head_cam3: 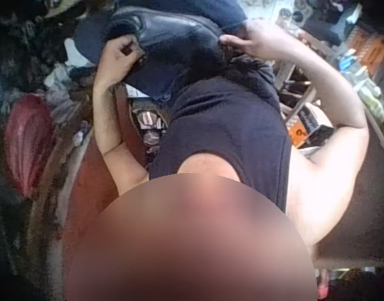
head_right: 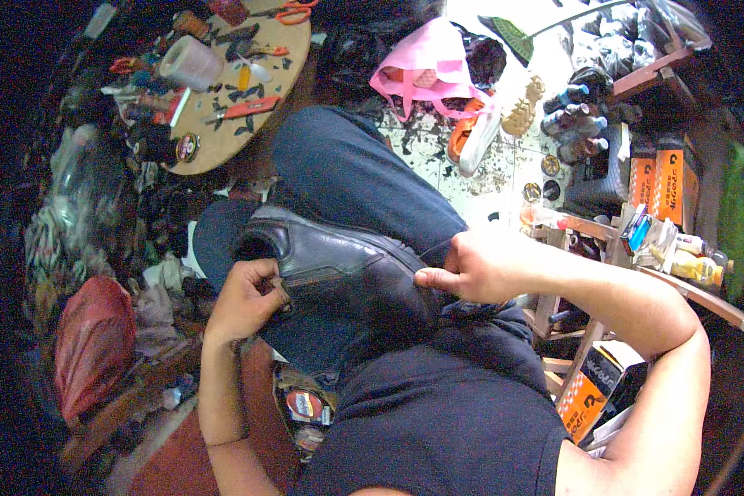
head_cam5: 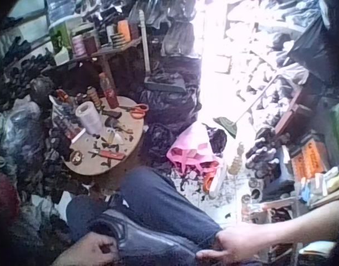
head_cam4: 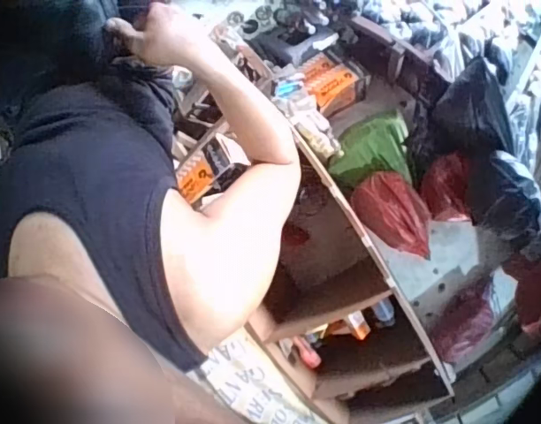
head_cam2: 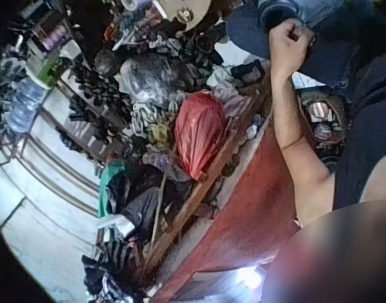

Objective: The person stitches the sole of a black leather shoe using a needle and thread, then cuts the thread with scissors and applies glue to the sole. The shoe is held on the lap and rotated to access different areas during the repair.

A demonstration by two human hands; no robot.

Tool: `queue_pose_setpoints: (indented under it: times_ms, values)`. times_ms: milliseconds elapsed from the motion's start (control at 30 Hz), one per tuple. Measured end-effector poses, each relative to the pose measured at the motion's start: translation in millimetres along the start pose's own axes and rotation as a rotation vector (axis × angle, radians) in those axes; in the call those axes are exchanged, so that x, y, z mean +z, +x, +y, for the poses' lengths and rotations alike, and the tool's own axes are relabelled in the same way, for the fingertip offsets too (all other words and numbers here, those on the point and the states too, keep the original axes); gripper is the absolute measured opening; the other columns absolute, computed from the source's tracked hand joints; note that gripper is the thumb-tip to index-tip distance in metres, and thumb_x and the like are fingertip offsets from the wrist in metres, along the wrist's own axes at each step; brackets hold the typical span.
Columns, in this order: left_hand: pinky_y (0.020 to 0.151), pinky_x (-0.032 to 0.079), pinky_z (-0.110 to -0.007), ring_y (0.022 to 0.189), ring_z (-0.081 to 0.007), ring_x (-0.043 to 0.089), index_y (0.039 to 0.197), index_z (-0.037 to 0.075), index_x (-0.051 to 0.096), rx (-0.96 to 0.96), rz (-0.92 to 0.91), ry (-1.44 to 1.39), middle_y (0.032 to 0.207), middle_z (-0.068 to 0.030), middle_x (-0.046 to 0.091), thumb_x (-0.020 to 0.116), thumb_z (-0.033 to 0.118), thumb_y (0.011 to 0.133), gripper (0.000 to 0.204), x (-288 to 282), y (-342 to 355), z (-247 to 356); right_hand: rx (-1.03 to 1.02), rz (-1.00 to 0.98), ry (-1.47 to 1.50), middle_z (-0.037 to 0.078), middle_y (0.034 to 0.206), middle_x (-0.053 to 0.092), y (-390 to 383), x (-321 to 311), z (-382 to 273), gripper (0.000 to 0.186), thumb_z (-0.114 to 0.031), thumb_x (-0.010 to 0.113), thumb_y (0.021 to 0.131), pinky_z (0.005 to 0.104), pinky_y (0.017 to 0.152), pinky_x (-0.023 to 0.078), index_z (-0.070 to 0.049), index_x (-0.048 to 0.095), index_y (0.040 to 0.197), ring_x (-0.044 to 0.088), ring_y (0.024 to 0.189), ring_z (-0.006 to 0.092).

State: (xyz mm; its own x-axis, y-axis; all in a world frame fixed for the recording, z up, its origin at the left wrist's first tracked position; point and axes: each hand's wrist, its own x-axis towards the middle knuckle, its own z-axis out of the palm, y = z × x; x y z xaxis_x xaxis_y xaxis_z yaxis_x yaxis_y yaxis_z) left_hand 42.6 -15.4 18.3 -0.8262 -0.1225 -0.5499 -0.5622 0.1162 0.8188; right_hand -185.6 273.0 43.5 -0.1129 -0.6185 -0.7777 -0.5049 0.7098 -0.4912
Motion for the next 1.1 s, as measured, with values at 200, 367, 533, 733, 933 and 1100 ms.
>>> queue_pose_setpoints:
  times_ms: [200, 367, 533, 733, 933, 1100]
  values:
    - [0.061, 0.047, -0.022, 0.068, -0.0033, 0.059, 0.081, 0.002, 0.065, -0.03, 0.006, 0.013, 0.074, 0.0012, 0.068, 0.072, -0.002, 0.089, 0.011, -0.6, -0.8, 0.2, -0.211, 0.17, -0.421, 0.014, 0.059, 0.065, -0.5, -3.3, 4.0, 0.068, -0.065, 0.054, 0.101, 0.0472, 0.058, 0.054, -0.008, 0.075, 0.071, 0.068, 0.06, 0.0367]
    - [0.062, 0.049, -0.023, 0.068, -0.0038, 0.06, 0.081, 0.002, 0.063, -0.006, -0.01, 0.013, 0.073, 0.0009, 0.067, 0.073, -0.002, 0.089, 0.013, -2.1, 0.2, -0.2, -0.393, 0.484, -0.722, 0.007, 0.065, 0.067, 3.4, 12.5, 20.3, 0.059, -0.069, 0.058, 0.096, 0.0424, 0.059, 0.055, -0.017, 0.07, 0.069, 0.071, 0.066, 0.0268]
    - [0.061, 0.048, -0.023, 0.068, -0.0036, 0.059, 0.08, 0.002, 0.062, -0.027, -0.007, 0.016, 0.074, 0.0014, 0.067, 0.074, -0.002, 0.089, 0.016, -2.9, -1.1, 2.7, -0.511, 0.559, -0.783, 0.009, 0.078, 0.072, 12.6, 12.4, 29.2, 0.058, -0.068, 0.053, 0.097, 0.0451, 0.064, 0.057, -0.015, 0.072, 0.084, 0.074, 0.078, 0.0285]
    - [0.059, 0.044, -0.022, 0.067, -0.0022, 0.055, 0.077, 0.003, 0.059, -0.015, -0.002, -0.005, 0.071, 0.0039, 0.061, 0.074, -0.001, 0.088, 0.02, -2.1, -1.5, 4.6, -0.123, -0.164, -0.107, 0.004, 0.053, 0.053, 11.2, -7.1, 20.8, 0.062, -0.062, 0.059, 0.102, 0.0397, 0.049, 0.045, -0.009, 0.068, 0.071, 0.056, 0.047, 0.0208]
    - [0.055, 0.036, -0.025, 0.062, -0.0036, 0.045, 0.072, 0.004, 0.057, 0.075, 0.162, 0.099, 0.065, 0.0044, 0.05, 0.073, -0.003, 0.08, 0.019, 7.6, -2.3, -4.4, -0.076, -0.647, 1.26, -0.006, 0.054, 0.046, 23.4, -1.9, 52.8, 0.053, -0.053, 0.061, 0.104, 0.0257, 0.042, 0.024, -0.011, 0.06, 0.071, 0.036, 0.045, 0.0067]
    - [0.054, 0.034, -0.03, 0.058, -0.0085, 0.042, 0.071, 0.0, 0.054, 0.207, 0.406, 0.353, 0.062, -0.0024, 0.046, 0.071, -0.003, 0.076, 0.018, 17.3, -8.4, -10.3, -0.168, 0.099, 1.043, -0.001, 0.066, 0.049, 22.8, 27.5, 57.9, 0.027, -0.03, 0.051, 0.107, 0.0283, 0.05, 0.04, -0.005, 0.063, 0.104, 0.047, 0.054, 0.011]
